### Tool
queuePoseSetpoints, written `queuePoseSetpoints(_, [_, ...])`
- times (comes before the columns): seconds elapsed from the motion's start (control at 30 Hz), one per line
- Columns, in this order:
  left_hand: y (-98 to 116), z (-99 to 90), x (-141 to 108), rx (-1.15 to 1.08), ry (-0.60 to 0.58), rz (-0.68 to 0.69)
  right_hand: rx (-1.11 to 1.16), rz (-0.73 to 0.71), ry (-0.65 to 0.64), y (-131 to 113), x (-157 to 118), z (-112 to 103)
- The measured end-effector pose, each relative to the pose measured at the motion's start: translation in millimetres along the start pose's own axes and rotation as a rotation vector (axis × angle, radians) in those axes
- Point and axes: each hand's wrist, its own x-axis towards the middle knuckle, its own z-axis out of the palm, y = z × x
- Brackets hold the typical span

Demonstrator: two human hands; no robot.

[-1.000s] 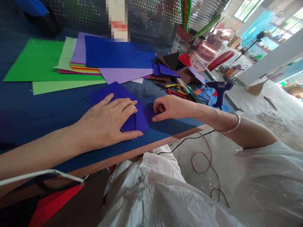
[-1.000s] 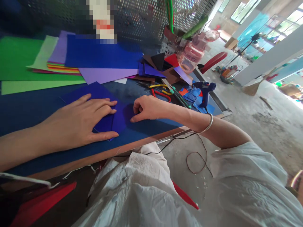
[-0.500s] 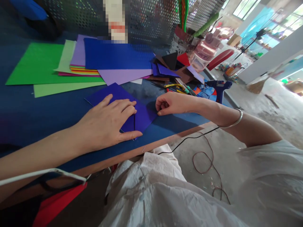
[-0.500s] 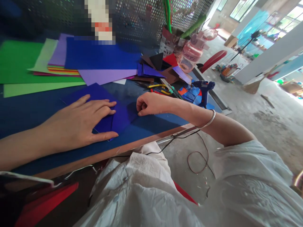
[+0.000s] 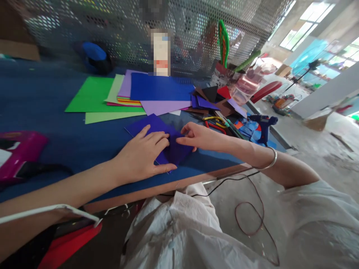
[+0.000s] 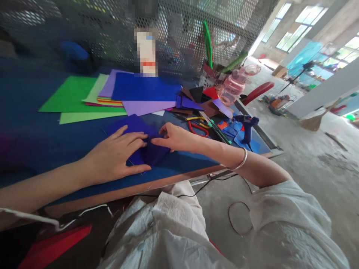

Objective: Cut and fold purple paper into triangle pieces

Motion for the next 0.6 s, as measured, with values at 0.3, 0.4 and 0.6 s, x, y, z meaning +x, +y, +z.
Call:
queuePoseSetpoints(0.3, [-7, -26.1, -6, 0.083, 0.477, -0.223, 0.458, -0.174, 0.004, -4, 53, 2])
queuePoseSetpoints(0.4, [-22, -35.1, -2, -0.041, 0.67, -0.407, 0.576, -0.277, 0.201, -2, 60, 9])
queuePoseSetpoints(0.6, [-44, -33.4, 11, -0.487, 0.596, -0.567, 0.671, -0.356, 0.343, 6, 49, 23])
